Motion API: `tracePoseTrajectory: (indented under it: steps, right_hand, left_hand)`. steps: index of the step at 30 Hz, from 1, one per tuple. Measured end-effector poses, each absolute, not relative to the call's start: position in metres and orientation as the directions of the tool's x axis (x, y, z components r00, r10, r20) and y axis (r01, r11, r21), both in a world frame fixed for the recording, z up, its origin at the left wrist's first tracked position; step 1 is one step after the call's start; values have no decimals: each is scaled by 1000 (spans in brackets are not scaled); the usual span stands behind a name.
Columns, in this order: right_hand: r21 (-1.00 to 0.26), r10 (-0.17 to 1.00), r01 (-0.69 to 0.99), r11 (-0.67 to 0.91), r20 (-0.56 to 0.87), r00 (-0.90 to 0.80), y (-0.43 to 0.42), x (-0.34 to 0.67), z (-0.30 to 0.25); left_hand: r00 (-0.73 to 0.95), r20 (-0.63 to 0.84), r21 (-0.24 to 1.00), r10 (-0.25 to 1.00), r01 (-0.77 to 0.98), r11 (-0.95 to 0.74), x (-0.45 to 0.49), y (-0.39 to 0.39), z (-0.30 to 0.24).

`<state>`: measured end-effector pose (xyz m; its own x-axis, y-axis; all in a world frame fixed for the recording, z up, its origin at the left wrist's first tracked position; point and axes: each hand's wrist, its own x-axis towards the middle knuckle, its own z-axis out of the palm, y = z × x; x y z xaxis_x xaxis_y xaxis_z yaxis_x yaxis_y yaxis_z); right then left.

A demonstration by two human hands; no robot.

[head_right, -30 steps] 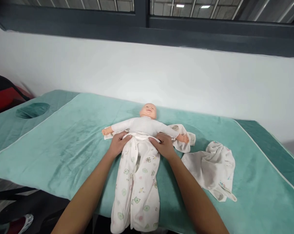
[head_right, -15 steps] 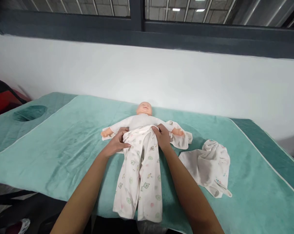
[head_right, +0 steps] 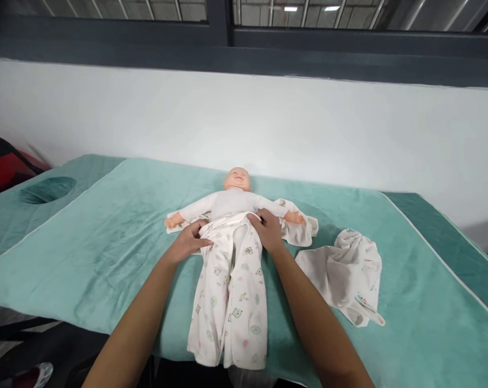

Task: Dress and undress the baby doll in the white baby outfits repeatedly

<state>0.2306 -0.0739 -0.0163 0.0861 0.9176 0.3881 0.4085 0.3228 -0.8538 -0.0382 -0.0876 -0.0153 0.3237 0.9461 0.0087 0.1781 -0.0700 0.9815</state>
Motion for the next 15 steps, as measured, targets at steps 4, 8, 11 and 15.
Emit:
tracePoseTrajectory:
  steps: [4,8,11,15]
  right_hand:
    - [-809,896,440,390,443,21,-84,234,-12]
    - [-771,902,518,371,433,-3,-93,236,-11]
    - [-812,928,493,311,372,29,-94,236,-12]
    - [-892,959,355,279,277,-59,-97,244,-14]
  left_hand:
    - [258,43,961,965,253,-111,-38,-90,-22]
    - [195,106,939,975,304,-163,-35,-94,-27]
    - [177,148,930,973,310,-198,-33,-97,-30]
    - [183,134,937,974,297,-185,-33,-98,-31]
